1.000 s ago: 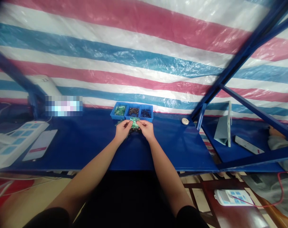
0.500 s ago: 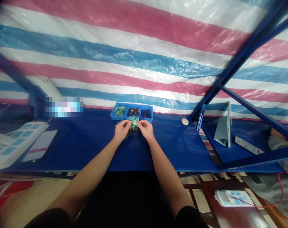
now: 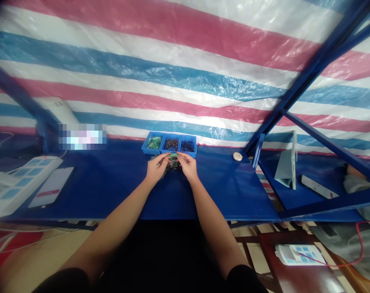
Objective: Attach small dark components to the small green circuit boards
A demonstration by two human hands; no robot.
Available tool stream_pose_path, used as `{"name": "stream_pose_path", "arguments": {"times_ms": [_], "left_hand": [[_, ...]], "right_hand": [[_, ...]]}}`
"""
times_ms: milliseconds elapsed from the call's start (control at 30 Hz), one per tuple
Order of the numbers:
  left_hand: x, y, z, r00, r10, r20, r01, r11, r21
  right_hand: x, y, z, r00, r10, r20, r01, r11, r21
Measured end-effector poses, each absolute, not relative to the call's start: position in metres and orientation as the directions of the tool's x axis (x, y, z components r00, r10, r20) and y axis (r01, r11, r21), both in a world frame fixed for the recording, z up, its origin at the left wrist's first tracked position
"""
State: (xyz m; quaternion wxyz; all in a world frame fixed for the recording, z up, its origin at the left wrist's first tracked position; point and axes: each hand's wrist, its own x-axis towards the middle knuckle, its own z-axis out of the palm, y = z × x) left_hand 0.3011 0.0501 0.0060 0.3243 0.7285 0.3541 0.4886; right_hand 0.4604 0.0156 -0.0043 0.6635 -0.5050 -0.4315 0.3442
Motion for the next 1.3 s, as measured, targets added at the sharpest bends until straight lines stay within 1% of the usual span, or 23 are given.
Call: {"name": "stream_pose_path", "arguments": {"times_ms": [133,367,533,733,900,1033,1100,1167,1233,1300], "left_hand": [[0.2989,0.0497,0.0048,0.279,0.815,0.507,0.22,-0.568,0.793],[0.305,0.052,0.0011,0.214,0.824,0.525,0.263,-0.566,0.781],[0.3051,0.0499,0.0042,0.17,0.85,0.499,0.264,-0.527,0.808],[0.3073,0.0542,-0.0014,0.113,0.869,0.481,0.221,-0.494,0.841],[0.3071,0.0539,-0.0003,0.153,0.856,0.494,0.264,-0.517,0.814],[0.3065,0.0529,0.0028,0.166,0.83,0.532,0.271,-0.557,0.785],[0.3066,0.0534,0.0023,0.145,0.824,0.548,0.283,-0.566,0.775],[0.3068,0.054,0.0006,0.13,0.827,0.548,0.293,-0.56,0.775],[0.3069,0.0541,-0.0015,0.132,0.841,0.525,0.29,-0.539,0.79],[0.307,0.0536,-0.0031,0.139,0.854,0.501,0.277,-0.519,0.809]], "right_hand": [[0.4596,0.0155,-0.0033,0.428,0.879,0.209,-0.047,0.253,-0.966],[0.4574,0.0159,-0.0053,0.455,0.86,0.231,0.003,0.258,-0.966],[0.4596,0.0165,-0.005,0.459,0.867,0.194,-0.002,0.219,-0.976],[0.4597,0.0162,-0.0051,0.431,0.869,0.242,0.071,0.235,-0.969],[0.4604,0.0152,-0.0031,0.42,0.886,0.197,0.065,0.187,-0.98],[0.4604,0.0147,-0.0038,0.428,0.868,0.252,0.098,0.233,-0.968],[0.4596,0.0148,-0.0043,0.428,0.869,0.247,0.085,0.234,-0.969],[0.4584,0.0151,-0.0045,0.422,0.884,0.2,0.049,0.198,-0.979],[0.4574,0.0153,-0.004,0.413,0.897,0.161,0.017,0.169,-0.985],[0.457,0.0153,-0.0032,0.412,0.898,0.154,-0.005,0.172,-0.985]]}}
